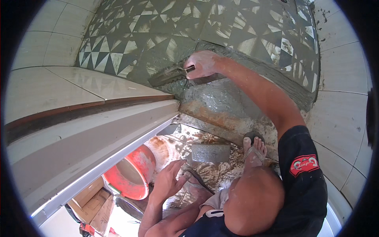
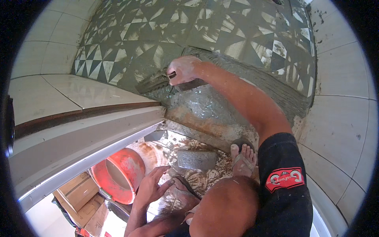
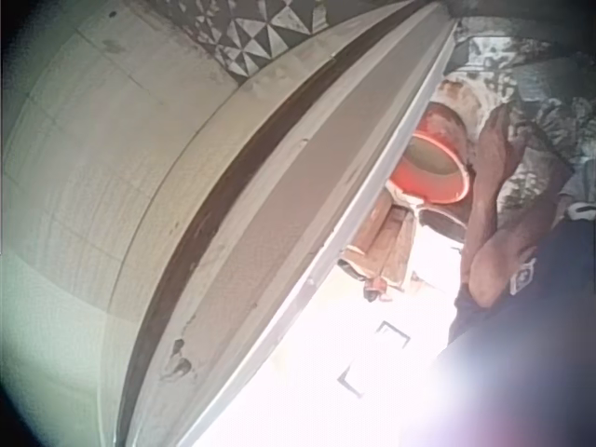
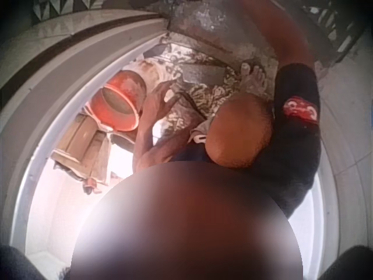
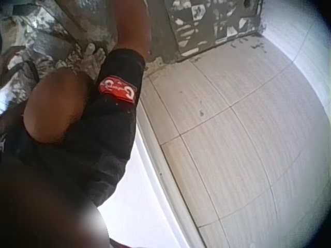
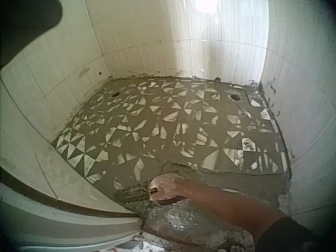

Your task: Apply and spread grout or mortar onto a tiled floor using a trowel.

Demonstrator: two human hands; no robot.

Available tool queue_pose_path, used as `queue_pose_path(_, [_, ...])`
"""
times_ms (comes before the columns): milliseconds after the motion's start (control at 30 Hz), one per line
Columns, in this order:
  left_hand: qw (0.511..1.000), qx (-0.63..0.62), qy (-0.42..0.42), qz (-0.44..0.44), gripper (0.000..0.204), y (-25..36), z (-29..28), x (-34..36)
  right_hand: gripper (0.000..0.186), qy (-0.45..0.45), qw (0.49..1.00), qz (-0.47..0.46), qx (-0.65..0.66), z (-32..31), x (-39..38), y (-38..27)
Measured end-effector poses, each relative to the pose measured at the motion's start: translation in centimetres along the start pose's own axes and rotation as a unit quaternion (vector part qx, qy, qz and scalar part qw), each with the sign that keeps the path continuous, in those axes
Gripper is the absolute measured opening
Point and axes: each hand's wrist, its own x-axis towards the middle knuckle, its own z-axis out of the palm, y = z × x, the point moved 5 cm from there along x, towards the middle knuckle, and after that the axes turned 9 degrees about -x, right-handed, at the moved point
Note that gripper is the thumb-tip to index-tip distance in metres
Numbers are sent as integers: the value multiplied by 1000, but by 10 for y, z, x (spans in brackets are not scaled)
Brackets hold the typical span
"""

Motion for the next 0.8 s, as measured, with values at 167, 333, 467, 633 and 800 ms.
queue_pose_path(167, [1000,-1,-1,-27,52,-4,0,-8,38,-79,996,18,-41,-16,-47,1])
queue_pose_path(333, [1000,-11,-1,-23,52,-15,-1,-18,38,-17,999,-7,-50,-17,-135,16])
queue_pose_path(467, [1000,-18,0,-19,51,-19,-4,-18,42,42,995,95,0,-8,-196,19])
queue_pose_path(633, [1000,-23,4,-17,52,-16,-9,-17,42,48,950,308,14,21,-214,0])
queue_pose_path(800, [1000,-2,22,15,49,-9,-10,-17,38,108,960,256,-38,57,-213,-33])
